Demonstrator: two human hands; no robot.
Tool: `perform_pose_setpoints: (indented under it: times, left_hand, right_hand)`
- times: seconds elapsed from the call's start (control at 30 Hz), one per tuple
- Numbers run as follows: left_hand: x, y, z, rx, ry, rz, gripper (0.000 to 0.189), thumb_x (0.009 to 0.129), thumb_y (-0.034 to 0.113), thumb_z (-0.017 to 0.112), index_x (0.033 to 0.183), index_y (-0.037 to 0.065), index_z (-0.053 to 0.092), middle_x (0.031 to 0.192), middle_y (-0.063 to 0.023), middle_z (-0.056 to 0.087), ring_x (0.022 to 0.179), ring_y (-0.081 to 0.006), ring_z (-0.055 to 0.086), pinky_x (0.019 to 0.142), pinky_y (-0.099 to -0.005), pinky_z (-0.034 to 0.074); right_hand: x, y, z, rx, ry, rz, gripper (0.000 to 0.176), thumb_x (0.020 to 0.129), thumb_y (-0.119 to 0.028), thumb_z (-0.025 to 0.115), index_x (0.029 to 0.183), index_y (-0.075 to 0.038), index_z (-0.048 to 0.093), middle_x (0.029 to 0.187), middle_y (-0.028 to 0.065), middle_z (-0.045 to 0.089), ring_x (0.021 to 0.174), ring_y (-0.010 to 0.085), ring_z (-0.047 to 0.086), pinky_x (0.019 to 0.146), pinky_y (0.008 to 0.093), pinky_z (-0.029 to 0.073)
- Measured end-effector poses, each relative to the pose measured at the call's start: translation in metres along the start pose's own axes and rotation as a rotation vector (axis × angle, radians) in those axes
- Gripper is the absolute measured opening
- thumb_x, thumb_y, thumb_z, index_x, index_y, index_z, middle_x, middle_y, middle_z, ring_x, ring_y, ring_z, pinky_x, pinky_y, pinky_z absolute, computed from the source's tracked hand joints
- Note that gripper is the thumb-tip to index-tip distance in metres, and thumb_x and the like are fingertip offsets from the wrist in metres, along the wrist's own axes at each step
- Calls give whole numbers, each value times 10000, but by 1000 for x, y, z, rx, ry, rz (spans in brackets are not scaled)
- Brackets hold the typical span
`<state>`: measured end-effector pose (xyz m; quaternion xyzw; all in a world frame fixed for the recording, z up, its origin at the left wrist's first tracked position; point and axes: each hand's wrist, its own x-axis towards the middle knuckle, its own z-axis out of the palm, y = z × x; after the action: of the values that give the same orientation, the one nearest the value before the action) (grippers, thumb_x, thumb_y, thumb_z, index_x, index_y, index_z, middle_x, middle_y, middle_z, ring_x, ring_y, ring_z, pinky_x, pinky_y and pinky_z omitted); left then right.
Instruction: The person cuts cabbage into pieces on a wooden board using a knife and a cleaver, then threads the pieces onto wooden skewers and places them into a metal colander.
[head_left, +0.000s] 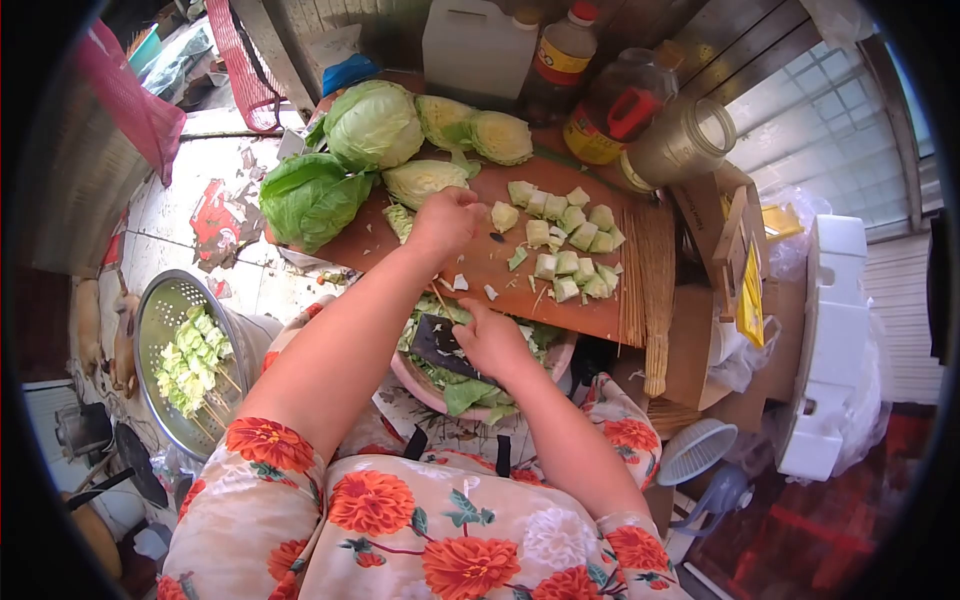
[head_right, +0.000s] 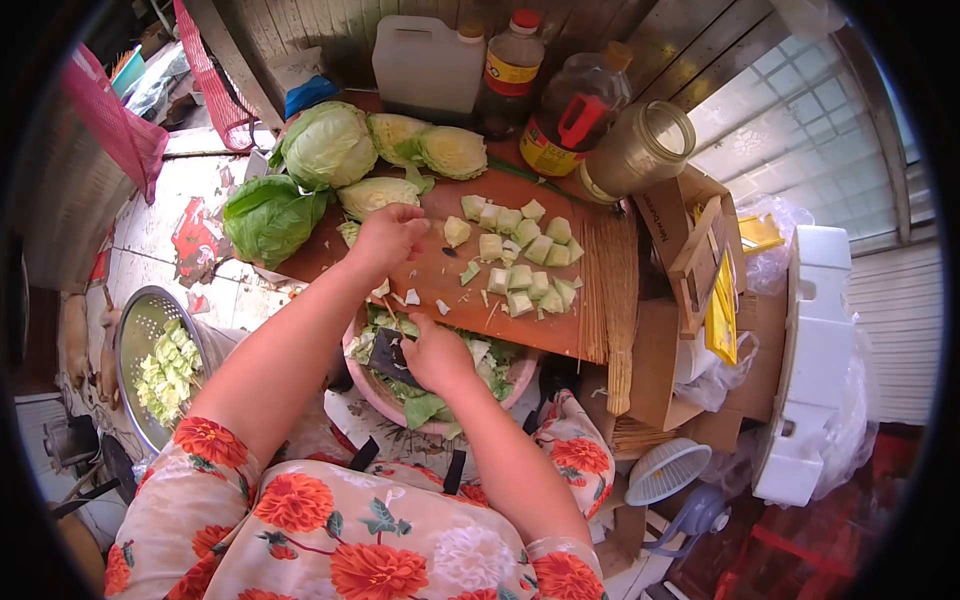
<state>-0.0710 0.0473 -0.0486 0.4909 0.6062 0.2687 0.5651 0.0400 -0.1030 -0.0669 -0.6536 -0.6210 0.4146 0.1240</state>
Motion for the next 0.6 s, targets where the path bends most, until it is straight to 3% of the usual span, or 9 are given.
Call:
perform_pose_setpoints:
  times: [0.03,0.07,0.13,0.2,0.43,0.5,0.53,0.6]
  left_hand:
    - [11,-8,9,1,-12,7,395,863,225,642,1162,-29,605,982,-134,685,766,-206,657,718,-334,522]
    - [21,-16,19,120,28,51,396,877,242,636,1166,-27,602,923,-129,680,739,-195,647,688,-328,522]
    - [33,-19,33,240,52,101,398,891,258,630,1170,-24,598,864,-125,676,711,-183,638,659,-323,523]
    - [40,-19,45,367,46,76,460,879,365,597,1104,-34,639,1066,-262,647,1008,-393,620,882,-435,482]
    - [50,-16,67,623,93,44,407,844,354,646,875,-48,702,929,-239,684,916,-360,662,824,-414,516]
    - [54,-15,67,435,67,-142,398,809,348,683,841,-48,704,835,-210,697,775,-318,693,725,-388,545]
    - [54,-18,67,476,106,-50,396,790,345,695,790,-51,708,776,-195,697,677,-288,694,661,-372,553]
    - [50,-17,68,489,99,-12,376,791,311,697,842,-61,684,772,-194,694,671,-279,695,641,-377,552]
  right_hand:
    - [-9,-2,-11,-7,-25,23,469,850,-210,616,1270,-20,535,831,155,678,824,342,653,781,417,499]
    - [-18,-4,-25,9,-103,91,466,843,-226,603,1261,-31,535,965,193,674,937,360,638,853,452,489]
    - [-37,8,-41,-30,-96,111,470,839,-225,603,1262,-32,535,975,193,672,949,363,634,860,457,486]
    - [-55,18,-57,-90,-105,173,481,828,-222,604,1266,-36,535,995,188,669,972,368,626,873,470,479]
    - [-90,58,-115,-83,123,294,418,837,-230,593,1205,-33,578,1023,192,670,984,352,634,872,439,495]
    - [-88,78,-124,-99,204,324,362,845,-227,590,1150,-33,614,1001,186,676,955,346,644,848,437,504]
    - [-84,91,-125,-174,328,357,335,837,-220,613,1115,-34,630,952,174,684,906,329,656,817,423,513]
    - [-76,112,-125,-249,451,392,308,829,-213,635,1079,-35,647,904,161,692,857,311,669,785,409,521]
